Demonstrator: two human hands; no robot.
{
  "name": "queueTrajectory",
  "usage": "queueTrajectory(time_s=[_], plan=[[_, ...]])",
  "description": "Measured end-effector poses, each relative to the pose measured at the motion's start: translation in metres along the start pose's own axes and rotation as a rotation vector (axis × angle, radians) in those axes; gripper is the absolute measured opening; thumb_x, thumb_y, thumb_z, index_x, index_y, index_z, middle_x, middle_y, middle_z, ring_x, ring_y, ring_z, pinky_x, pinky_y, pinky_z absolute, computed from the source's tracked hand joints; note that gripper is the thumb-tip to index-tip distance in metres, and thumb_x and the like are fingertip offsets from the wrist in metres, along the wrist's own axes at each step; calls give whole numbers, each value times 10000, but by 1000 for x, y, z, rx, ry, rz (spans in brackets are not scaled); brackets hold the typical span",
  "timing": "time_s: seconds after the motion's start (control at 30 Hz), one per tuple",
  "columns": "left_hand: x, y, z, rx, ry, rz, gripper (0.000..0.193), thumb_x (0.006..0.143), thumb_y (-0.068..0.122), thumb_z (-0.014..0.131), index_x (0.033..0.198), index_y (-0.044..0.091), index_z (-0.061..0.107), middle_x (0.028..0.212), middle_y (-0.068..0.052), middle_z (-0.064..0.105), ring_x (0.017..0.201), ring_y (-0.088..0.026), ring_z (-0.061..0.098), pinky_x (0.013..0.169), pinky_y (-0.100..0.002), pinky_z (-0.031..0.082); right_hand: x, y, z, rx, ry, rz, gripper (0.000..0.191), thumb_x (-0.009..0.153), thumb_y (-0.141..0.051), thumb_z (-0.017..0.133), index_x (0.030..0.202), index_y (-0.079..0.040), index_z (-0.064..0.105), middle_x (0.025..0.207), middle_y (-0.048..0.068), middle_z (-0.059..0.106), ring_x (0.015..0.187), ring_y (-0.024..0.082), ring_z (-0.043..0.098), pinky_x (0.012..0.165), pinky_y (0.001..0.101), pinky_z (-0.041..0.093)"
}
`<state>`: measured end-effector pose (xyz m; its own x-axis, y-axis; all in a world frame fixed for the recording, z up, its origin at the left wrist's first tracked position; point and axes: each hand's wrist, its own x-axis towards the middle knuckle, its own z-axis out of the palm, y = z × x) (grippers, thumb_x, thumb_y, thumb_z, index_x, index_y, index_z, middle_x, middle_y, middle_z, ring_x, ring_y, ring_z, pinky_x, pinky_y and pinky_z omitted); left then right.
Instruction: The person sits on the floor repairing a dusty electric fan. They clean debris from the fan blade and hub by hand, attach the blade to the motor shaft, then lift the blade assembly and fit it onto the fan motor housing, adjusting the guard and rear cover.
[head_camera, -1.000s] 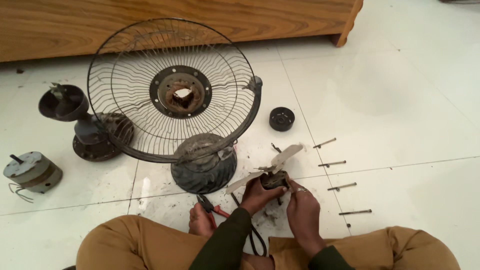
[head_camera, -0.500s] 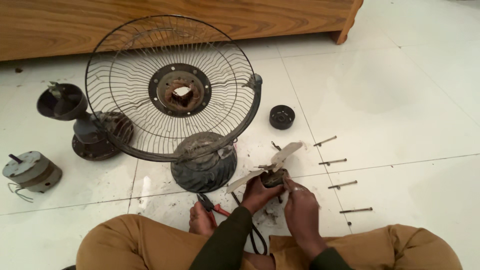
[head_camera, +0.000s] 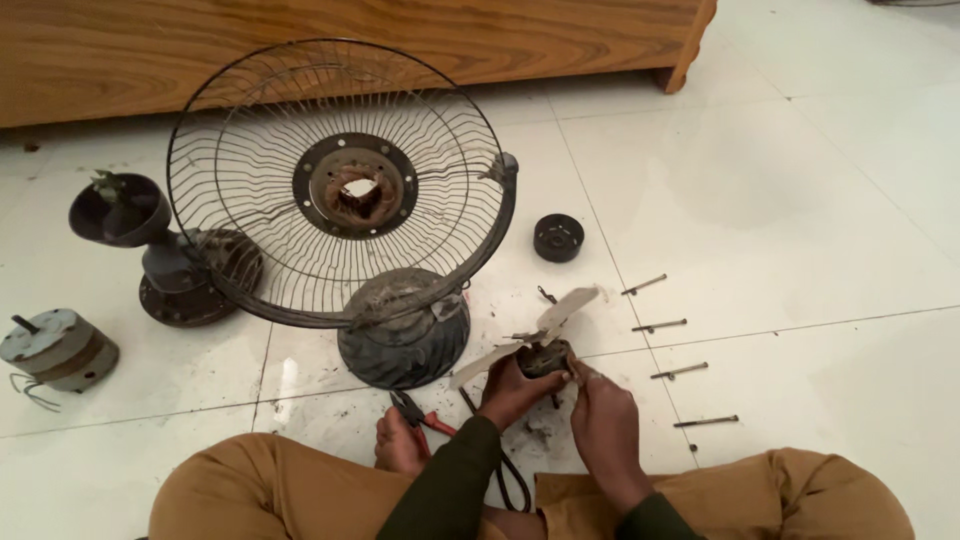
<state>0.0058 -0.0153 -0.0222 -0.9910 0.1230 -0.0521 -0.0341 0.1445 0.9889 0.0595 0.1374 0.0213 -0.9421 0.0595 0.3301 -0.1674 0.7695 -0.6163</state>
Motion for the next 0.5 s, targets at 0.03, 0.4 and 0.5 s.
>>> queueTrajectory(time_s=[0.03, 0.4, 0.5], plan=[[0, 0, 2, 7, 39, 22, 614, 721, 340, 885, 1199, 12, 680, 1114, -87, 760, 995, -161, 728, 866, -304, 573, 4, 4, 3, 1, 17, -15, 383, 883, 0, 547, 1220, -43, 724, 905, 261, 719, 817, 428, 700, 734, 490, 554], [0, 0, -2, -8, 11, 50, 696, 736, 362, 879, 1279, 0, 636, 1208, -95, 722, 1096, -189, 701, 949, -341, 554, 3, 5, 8, -31, 16, 22, 353, 906, -16, 563, 1210, -55, 737, 850, 257, 715, 796, 434, 687, 716, 498, 538], [0, 3, 0, 27, 9, -35, 683, 725, 373, 881, 1267, 21, 661, 1195, -85, 739, 1092, -176, 707, 957, -330, 546, 10, -6, 2, 4, 67, -91, 398, 867, 19, 560, 1225, -36, 723, 897, 257, 719, 800, 424, 696, 728, 483, 554]])
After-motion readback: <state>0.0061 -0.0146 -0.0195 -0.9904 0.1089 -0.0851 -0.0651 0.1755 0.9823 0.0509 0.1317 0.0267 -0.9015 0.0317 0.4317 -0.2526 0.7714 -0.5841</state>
